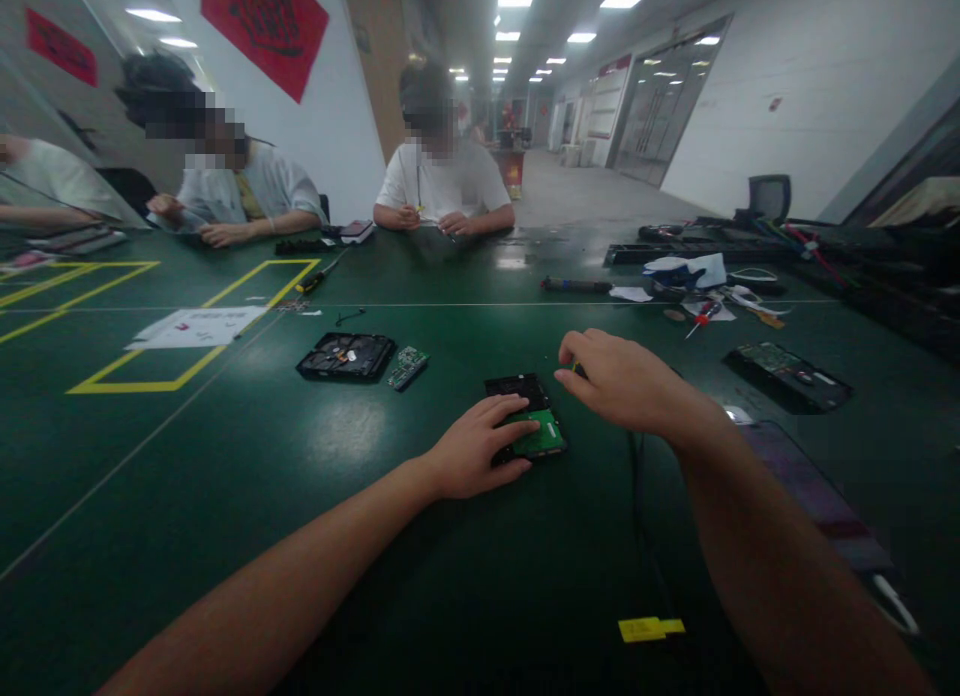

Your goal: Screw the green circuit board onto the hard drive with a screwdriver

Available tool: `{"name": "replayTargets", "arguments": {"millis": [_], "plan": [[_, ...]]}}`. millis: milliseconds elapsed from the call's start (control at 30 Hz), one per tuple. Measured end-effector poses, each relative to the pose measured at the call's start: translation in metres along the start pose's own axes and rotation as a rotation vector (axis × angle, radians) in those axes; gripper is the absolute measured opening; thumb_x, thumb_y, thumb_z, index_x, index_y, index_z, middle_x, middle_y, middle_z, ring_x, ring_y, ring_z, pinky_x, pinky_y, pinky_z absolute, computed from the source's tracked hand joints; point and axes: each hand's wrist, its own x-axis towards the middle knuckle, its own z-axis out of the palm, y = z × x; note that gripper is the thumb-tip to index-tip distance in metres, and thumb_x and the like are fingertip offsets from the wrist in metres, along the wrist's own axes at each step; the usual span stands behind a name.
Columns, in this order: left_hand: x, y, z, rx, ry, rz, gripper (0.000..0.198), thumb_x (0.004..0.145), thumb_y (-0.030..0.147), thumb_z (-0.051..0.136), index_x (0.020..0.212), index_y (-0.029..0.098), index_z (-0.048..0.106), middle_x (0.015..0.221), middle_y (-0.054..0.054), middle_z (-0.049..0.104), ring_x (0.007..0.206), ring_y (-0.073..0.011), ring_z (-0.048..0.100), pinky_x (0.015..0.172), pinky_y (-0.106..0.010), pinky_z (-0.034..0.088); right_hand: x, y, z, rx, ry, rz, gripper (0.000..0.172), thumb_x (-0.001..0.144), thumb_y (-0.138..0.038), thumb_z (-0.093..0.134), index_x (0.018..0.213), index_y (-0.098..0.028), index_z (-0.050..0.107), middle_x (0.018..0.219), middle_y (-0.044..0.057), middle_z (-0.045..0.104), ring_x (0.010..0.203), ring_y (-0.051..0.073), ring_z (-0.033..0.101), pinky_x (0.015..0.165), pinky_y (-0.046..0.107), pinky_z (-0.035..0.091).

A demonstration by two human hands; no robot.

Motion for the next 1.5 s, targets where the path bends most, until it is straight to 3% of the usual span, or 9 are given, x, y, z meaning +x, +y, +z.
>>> {"name": "replayTargets", "arguments": {"millis": [200,400,500,667,900,1133,1333,1500], "plan": [[-0.0002,0.0000,0.0005,0.009,0.009,0.004,0.056,0.098,0.043,0.070,0.149,0.024,0.056,0.164,-0.016,0.045,0.151,-0.0363,0.045,0.124,-0.060,0.039,-0.0021,-0.0023,-0.0016,0.001,-0.059,-0.072,0.018,0.090,-0.019,0.067,0.108,-0.020,0.065,0.111,0.010,0.074,0.098,0.027,0.069,0.081,0.036,0.046],[0.0002,0.0009,-0.0008,-0.011,0.011,-0.002,0.057,0.098,0.043,0.070,0.149,0.024,0.057,0.164,-0.016,0.045,0.151,-0.0376,0.045,0.123,-0.062,0.039,-0.0032,-0.0032,-0.0037,-0.024,-0.072,-0.008,0.016,0.098,-0.032,0.061,0.107,-0.019,0.066,0.109,0.013,0.075,0.097,0.029,0.070,0.079,0.038,0.047],[0.0007,0.0011,-0.0008,-0.012,0.015,0.009,0.056,0.097,0.042,0.071,0.148,0.023,0.058,0.163,-0.017,0.045,0.151,-0.0374,0.045,0.124,-0.060,0.039,-0.0033,-0.0043,-0.0058,-0.013,-0.075,0.015,0.015,0.099,-0.028,0.059,0.110,-0.019,0.065,0.108,0.013,0.075,0.096,0.029,0.070,0.078,0.037,0.046],[0.0006,0.0002,0.0005,-0.021,0.014,-0.001,0.056,0.097,0.043,0.071,0.149,0.026,0.057,0.164,-0.015,0.045,0.150,-0.0375,0.046,0.123,-0.062,0.038,0.0020,0.0000,-0.0015,0.085,-0.018,-0.072,0.021,0.091,-0.022,0.070,0.111,-0.020,0.064,0.108,0.009,0.076,0.096,0.025,0.071,0.080,0.034,0.047],[0.0001,-0.0011,0.0006,0.002,0.005,0.010,0.057,0.098,0.043,0.070,0.150,0.024,0.056,0.164,-0.016,0.044,0.151,-0.0370,0.044,0.124,-0.060,0.039,0.0020,-0.0029,0.0001,0.027,-0.010,0.043,0.023,0.106,-0.038,0.051,0.108,-0.019,0.063,0.105,0.013,0.075,0.091,0.028,0.070,0.072,0.035,0.042],[0.0002,-0.0001,0.0004,-0.014,0.010,0.008,0.056,0.097,0.042,0.071,0.149,0.026,0.056,0.164,-0.015,0.044,0.151,-0.0368,0.045,0.123,-0.061,0.039,0.0016,-0.0011,-0.0002,0.083,-0.033,-0.103,0.011,0.095,-0.023,0.062,0.106,-0.020,0.065,0.109,0.009,0.075,0.096,0.024,0.068,0.083,0.034,0.046],[-0.0001,-0.0016,0.0013,0.006,0.000,0.004,0.057,0.098,0.044,0.070,0.150,0.025,0.056,0.165,-0.015,0.044,0.151,-0.0368,0.045,0.124,-0.061,0.038,0.0003,-0.0008,0.0011,0.060,-0.008,-0.020,0.019,0.101,-0.032,0.054,0.113,-0.019,0.062,0.110,0.013,0.074,0.096,0.027,0.068,0.079,0.036,0.045],[0.0002,-0.0016,0.0011,0.010,-0.006,0.002,0.057,0.099,0.044,0.069,0.150,0.024,0.056,0.165,-0.015,0.044,0.152,-0.0363,0.044,0.125,-0.059,0.038,0.0037,0.0027,0.0010,0.084,-0.010,-0.066,0.014,0.098,-0.023,0.054,0.107,-0.018,0.063,0.108,0.013,0.073,0.095,0.026,0.067,0.082,0.036,0.046]]}}
